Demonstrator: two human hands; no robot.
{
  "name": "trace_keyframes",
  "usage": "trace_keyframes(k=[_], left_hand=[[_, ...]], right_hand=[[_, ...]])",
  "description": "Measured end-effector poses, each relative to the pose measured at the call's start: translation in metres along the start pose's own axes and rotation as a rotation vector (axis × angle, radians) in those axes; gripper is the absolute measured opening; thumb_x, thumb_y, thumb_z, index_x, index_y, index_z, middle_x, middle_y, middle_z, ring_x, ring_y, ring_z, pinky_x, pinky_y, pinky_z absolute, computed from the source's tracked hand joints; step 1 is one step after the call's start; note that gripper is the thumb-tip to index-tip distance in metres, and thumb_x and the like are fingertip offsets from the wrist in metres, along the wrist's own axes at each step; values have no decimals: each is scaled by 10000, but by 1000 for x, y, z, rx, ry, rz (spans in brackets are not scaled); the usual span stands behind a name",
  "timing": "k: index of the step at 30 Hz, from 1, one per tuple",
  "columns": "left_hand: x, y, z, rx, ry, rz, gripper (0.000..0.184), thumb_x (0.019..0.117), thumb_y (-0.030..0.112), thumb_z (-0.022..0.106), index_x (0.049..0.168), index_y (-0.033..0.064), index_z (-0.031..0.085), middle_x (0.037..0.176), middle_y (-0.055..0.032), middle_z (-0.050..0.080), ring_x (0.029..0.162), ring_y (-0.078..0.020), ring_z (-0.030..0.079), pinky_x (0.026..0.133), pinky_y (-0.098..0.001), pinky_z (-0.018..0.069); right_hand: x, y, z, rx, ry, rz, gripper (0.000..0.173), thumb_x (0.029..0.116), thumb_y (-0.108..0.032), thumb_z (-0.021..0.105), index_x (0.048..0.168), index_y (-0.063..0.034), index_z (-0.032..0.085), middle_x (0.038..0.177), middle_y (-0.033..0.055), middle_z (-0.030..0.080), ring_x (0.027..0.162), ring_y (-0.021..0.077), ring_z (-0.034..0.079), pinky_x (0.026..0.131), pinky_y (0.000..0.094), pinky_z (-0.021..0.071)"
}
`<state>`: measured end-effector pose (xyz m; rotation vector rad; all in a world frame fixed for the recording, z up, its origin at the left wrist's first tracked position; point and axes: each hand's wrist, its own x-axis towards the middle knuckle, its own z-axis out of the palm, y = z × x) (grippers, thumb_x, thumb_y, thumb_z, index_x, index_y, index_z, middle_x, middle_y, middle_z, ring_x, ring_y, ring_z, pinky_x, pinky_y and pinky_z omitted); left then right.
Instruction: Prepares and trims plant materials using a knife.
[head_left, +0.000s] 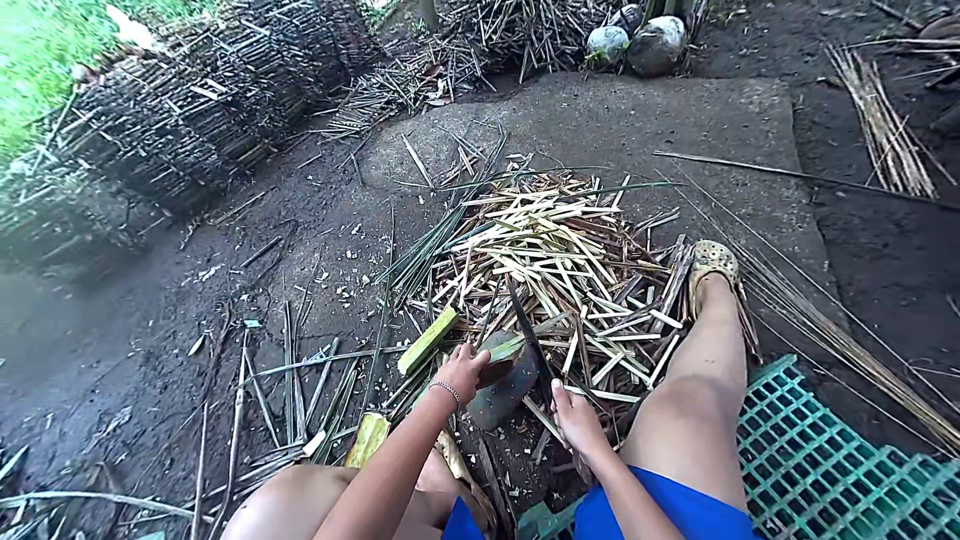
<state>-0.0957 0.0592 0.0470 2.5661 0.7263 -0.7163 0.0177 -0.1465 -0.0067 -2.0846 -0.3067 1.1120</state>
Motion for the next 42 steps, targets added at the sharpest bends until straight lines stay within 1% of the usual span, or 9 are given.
trace_keyframes(k=[4,8,12,15,24,29,32,36,42], left_hand=[[0,-6,-3,-16,-63,26,536,985,28,597,1488,93,425,1576,-230,374,1201,-492,600,941,-642,513],[0,-8,-1,33,-58,100,500,986,3,574,1464,87,458,1573,-227,385,1295,-496,534,978,-640,493],[-6,-3,1,103,-58,101,569,926,-77,584,1449,123,484,1569,-221,389,1344,-503,482,983,-663,478],[-7,1,-17,212,-84,140,549,956,-74,548,1460,134,484,1545,-229,420,1330,-525,476,948,-690,470],[-15,-11,17,213,206,232,414,984,-55,514,1344,123,616,1521,-248,459,1480,-484,318,1167,-701,225],[10,-1,71,244,-58,234,485,975,-38,537,1441,92,530,1579,-154,417,1544,-404,199,1167,-740,121],[22,-5,81,101,61,175,519,990,218,633,1487,146,503,1630,-133,354,1537,-385,237,1172,-700,194],[36,-8,61,-264,133,-253,1098,834,485,808,1655,197,139,1708,-141,141,1570,-401,105,1192,-720,121],[70,-37,56,-334,-24,-327,1171,693,465,924,1617,375,210,1619,-262,288,1367,-501,454,1054,-702,396]], right_hand=[[-43,-28,-37,246,238,-554,597,1099,-445,270,928,8,619,592,-50,492,464,49,479,470,266,480],[-54,-81,-66,764,302,-1214,608,883,-831,427,924,-297,716,700,-165,656,565,-17,594,541,196,530],[-15,-6,-10,146,170,-445,752,1087,-562,223,939,37,652,671,83,565,578,193,549,604,417,507],[13,8,18,-22,-19,48,728,1106,-535,202,1041,27,660,745,139,581,611,260,574,646,471,525],[5,3,22,77,57,-54,632,1124,-460,253,988,12,651,679,94,550,561,218,543,598,426,505],[28,31,20,-34,22,85,697,1110,-517,234,1013,24,661,746,142,586,607,252,572,636,446,516],[22,32,13,-61,18,75,691,1108,-522,235,970,14,649,705,123,560,559,228,551,587,421,509],[13,27,6,-194,-6,62,692,1109,-516,242,1016,15,674,830,174,616,704,290,607,706,484,511],[13,13,-1,-250,-22,71,677,1109,-512,255,1034,13,676,861,177,633,760,292,621,745,491,504]])
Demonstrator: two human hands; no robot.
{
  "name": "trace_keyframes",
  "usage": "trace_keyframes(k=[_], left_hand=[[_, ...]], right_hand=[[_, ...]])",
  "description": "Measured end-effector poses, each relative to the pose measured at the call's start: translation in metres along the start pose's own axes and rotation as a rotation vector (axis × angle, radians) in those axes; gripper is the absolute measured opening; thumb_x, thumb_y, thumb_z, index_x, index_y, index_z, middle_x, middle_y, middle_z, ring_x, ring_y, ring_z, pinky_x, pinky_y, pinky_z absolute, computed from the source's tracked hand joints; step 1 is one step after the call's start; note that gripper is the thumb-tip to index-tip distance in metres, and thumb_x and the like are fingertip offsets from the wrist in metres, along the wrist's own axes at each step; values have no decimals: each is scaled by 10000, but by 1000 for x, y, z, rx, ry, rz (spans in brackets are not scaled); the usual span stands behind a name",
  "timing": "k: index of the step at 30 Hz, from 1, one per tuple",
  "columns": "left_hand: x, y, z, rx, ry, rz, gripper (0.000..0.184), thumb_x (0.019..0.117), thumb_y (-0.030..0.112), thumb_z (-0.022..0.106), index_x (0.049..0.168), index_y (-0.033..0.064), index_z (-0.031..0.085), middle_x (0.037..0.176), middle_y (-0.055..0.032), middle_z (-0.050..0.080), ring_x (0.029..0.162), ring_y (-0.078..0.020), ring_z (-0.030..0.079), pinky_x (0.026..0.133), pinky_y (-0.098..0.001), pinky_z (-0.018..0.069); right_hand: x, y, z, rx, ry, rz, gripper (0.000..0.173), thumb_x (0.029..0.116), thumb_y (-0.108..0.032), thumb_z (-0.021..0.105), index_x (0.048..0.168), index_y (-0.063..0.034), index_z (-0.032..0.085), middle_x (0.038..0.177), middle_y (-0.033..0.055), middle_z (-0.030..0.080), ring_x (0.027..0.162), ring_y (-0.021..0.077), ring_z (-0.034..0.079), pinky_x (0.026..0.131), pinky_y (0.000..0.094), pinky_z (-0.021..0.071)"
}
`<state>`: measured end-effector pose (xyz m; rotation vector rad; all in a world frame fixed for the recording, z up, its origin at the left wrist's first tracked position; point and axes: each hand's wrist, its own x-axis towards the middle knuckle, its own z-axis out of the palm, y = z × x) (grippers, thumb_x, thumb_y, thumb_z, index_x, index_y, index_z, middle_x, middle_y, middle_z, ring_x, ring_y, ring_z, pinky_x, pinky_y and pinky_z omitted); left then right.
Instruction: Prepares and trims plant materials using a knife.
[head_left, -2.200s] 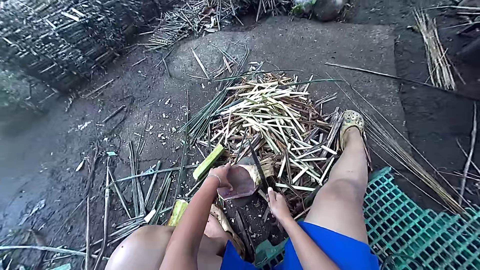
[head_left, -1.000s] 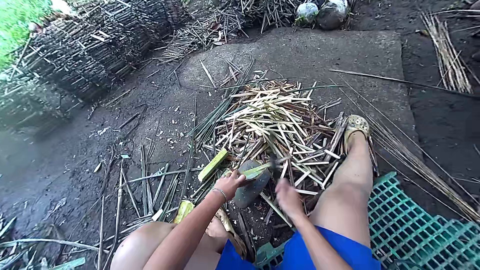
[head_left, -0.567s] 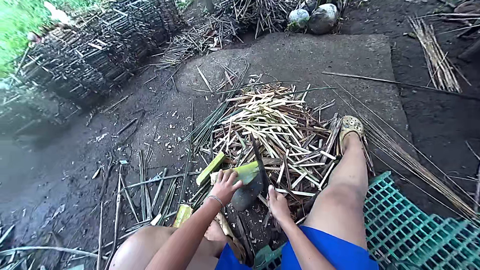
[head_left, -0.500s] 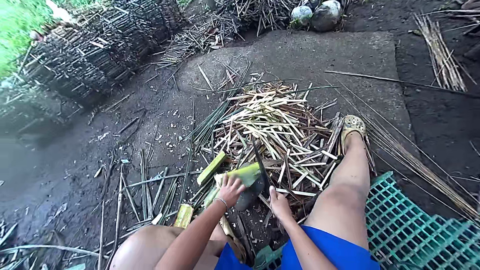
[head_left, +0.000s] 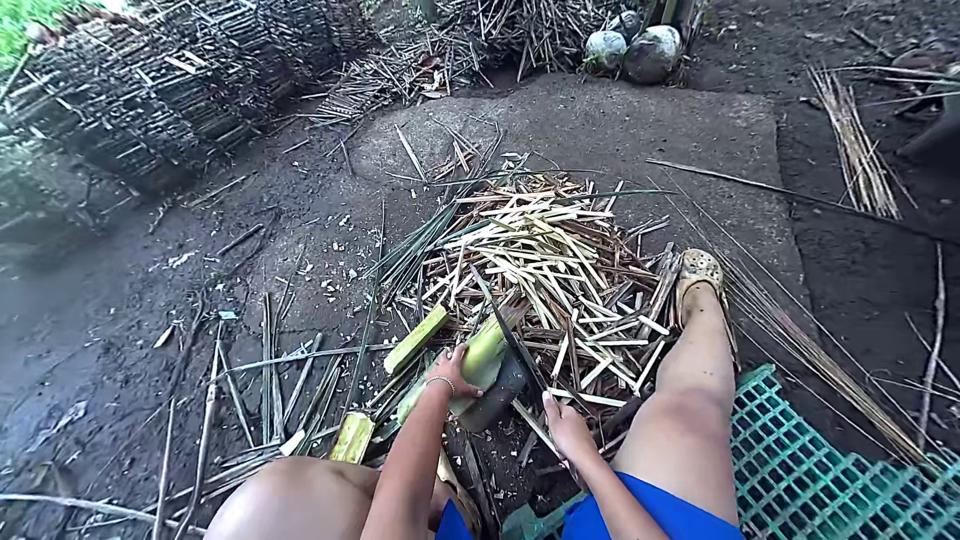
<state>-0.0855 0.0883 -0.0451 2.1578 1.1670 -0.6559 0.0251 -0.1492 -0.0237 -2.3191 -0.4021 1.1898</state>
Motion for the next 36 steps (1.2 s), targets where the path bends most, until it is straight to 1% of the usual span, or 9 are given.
trace_keyframes(k=[4,8,12,18,22,26,28,31,36], left_hand=[[5,1,-9,-31,-16,72,1092,700,395,927,1583,327,288,1542,-252,396,1406,-467,399,1099,-697,321],[18,-9,-5,-248,-80,-11,1295,654,431,953,1634,278,120,1563,-299,345,1355,-462,486,1071,-617,441],[18,-3,-17,-13,-104,4,1228,656,560,907,1628,244,227,1561,-249,394,1412,-466,407,1108,-704,323],[5,17,-33,294,-154,125,1180,670,419,941,1617,234,263,1561,-282,366,1408,-521,368,1102,-753,250],[3,21,-38,286,-171,97,1208,680,402,942,1632,220,222,1568,-305,340,1415,-529,355,1106,-753,247],[7,15,-24,254,-189,77,1217,645,418,954,1622,242,250,1555,-279,373,1397,-498,392,1087,-741,286],[3,18,-28,253,-191,72,1203,659,413,949,1621,227,251,1551,-294,366,1396,-510,385,1085,-743,281],[-9,36,-44,343,-93,121,1092,700,396,909,1596,182,323,1510,-307,417,1368,-520,412,1069,-749,295],[8,38,-50,451,61,130,1131,675,346,930,1599,144,311,1528,-287,400,1386,-515,396,1098,-738,284]], right_hand=[[5,9,2,86,-15,32,669,1110,-520,233,1007,2,641,692,92,542,553,209,534,576,403,495],[5,10,4,124,-19,64,657,1111,-515,231,971,-5,620,639,66,510,500,180,506,526,366,480],[2,18,6,190,7,53,634,1119,-488,243,947,-4,615,604,51,488,471,164,480,495,348,463],[-4,-3,5,285,96,-94,594,1129,-435,264,974,7,631,598,36,494,461,149,470,479,340,457],[-39,-66,-44,459,349,-685,610,1096,-446,261,970,42,606,614,-58,495,483,26,478,485,250,483],[-52,-104,-79,841,442,-1251,590,884,-826,439,899,-296,698,693,-163,651,582,-4,613,559,205,546],[-28,-61,-35,699,446,-987,605,974,-725,401,786,-209,655,634,-130,605,552,-3,574,539,212,513],[12,-6,16,232,116,-171,734,1103,-541,197,994,35,639,711,113,559,597,238,553,628,460,513],[13,-4,20,281,30,79,643,1111,-511,262,936,1,608,619,55,474,482,174,464,501,365,457]])
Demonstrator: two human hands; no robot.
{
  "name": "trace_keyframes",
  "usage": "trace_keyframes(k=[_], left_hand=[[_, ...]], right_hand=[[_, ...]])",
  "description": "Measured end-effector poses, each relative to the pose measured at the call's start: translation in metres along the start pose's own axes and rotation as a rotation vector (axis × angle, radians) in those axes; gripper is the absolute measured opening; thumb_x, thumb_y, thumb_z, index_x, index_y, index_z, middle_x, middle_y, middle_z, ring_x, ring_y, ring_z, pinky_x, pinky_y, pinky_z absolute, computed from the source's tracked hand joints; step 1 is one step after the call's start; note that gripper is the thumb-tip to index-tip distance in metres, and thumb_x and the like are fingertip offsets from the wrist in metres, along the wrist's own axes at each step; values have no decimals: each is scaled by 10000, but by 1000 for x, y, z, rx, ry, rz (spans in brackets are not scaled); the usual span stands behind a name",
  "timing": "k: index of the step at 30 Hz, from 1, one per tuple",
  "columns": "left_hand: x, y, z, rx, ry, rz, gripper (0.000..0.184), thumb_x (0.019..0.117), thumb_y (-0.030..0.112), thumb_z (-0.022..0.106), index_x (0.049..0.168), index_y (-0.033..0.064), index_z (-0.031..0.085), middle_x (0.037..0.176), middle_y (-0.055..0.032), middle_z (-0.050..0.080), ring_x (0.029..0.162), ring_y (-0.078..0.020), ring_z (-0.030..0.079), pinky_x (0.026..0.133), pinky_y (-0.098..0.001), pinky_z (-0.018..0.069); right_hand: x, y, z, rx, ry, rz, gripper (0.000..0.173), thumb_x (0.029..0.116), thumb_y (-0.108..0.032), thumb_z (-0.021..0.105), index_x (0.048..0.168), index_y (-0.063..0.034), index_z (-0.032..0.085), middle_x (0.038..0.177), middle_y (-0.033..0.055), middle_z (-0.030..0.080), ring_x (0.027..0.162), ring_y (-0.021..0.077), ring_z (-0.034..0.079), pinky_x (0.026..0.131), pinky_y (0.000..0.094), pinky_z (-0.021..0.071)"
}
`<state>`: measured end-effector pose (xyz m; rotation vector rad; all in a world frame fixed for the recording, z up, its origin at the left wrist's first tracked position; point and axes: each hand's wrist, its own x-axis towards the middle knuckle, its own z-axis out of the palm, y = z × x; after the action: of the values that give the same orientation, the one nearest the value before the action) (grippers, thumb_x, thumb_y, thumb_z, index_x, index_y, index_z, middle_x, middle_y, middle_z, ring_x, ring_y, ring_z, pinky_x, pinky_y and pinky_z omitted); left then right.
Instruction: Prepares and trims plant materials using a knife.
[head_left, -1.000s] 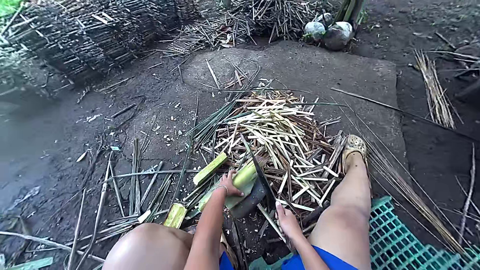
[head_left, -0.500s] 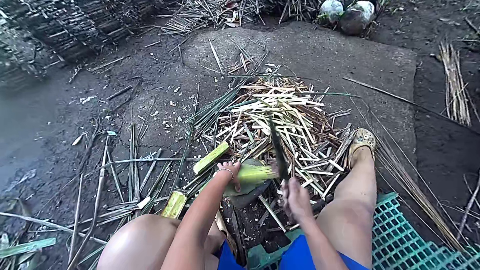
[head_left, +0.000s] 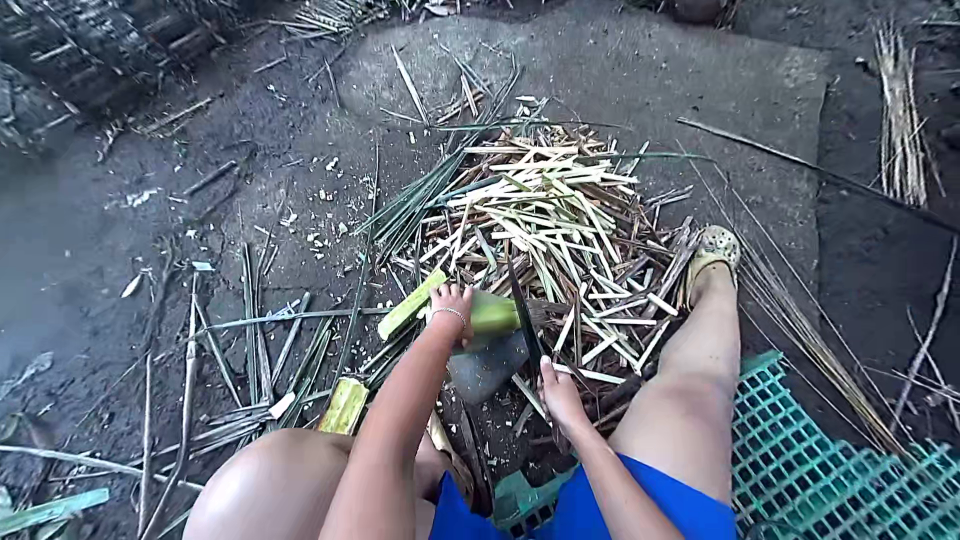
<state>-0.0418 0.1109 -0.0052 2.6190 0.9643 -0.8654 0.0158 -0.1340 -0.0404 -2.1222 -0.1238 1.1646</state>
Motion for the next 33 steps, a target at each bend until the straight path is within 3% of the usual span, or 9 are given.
trace_keyframes(k=[5,8,10,13,15,19,26,30,33], left_hand=[[-6,-16,3,-119,-64,-84,1172,663,377,935,1597,112,279,1543,-261,383,1404,-491,383,1095,-727,302],[-9,-14,1,-115,-11,-82,1179,646,363,942,1599,129,289,1521,-264,404,1383,-490,406,1075,-730,325],[-14,-7,5,-65,82,-48,1158,614,348,947,1574,118,341,1471,-262,453,1331,-489,454,1042,-727,360],[-22,4,4,17,157,-16,1122,615,308,923,1559,113,348,1442,-249,471,1323,-477,451,1031,-701,369],[-28,9,1,24,157,-27,1109,639,278,913,1566,117,327,1450,-247,460,1334,-479,441,1033,-696,369],[-38,19,-2,48,160,-9,1122,644,261,915,1572,52,320,1492,-279,428,1367,-500,410,1083,-702,319],[-40,5,10,57,160,-53,1156,689,167,873,1617,57,192,1519,-309,375,1398,-501,377,1115,-655,311],[-46,15,3,57,146,-20,1074,733,9,807,1616,55,197,1506,-315,386,1376,-506,400,1087,-656,344],[-44,17,8,70,150,-13,1062,749,31,806,1617,59,194,1507,-307,383,1370,-500,401,1061,-638,376]], right_hand=[[-33,-35,-37,285,39,-112,585,1126,-463,235,936,-15,559,555,-14,434,414,95,427,425,273,436],[-65,-82,-75,458,175,-745,635,1089,-545,170,887,-86,559,570,-109,497,460,14,499,468,224,494],[-82,-122,-105,655,185,-1169,656,910,-831,346,842,-245,634,621,-128,604,509,28,576,497,237,525],[-92,-165,-115,831,272,-1586,601,870,-822,463,872,-252,653,634,-78,614,492,87,581,469,285,546],[-66,-128,-77,710,326,-1389,614,912,-810,416,820,-249,648,627,-108,625,519,50,601,499,263,550],[-5,-21,9,100,16,-180,775,1093,-571,154,980,40,617,681,93,528,554,214,537,579,424,516],[-29,-68,-18,334,-146,62,567,1105,-527,269,936,-52,528,590,-2,435,425,108,432,419,265,425],[-81,-126,-81,481,97,-614,588,1121,-439,127,898,-71,529,556,-73,481,432,30,474,445,213,470],[-105,-172,-134,744,240,-1402,679,1032,-681,153,869,-182,583,607,-82,596,489,67,586,481,263,546]])
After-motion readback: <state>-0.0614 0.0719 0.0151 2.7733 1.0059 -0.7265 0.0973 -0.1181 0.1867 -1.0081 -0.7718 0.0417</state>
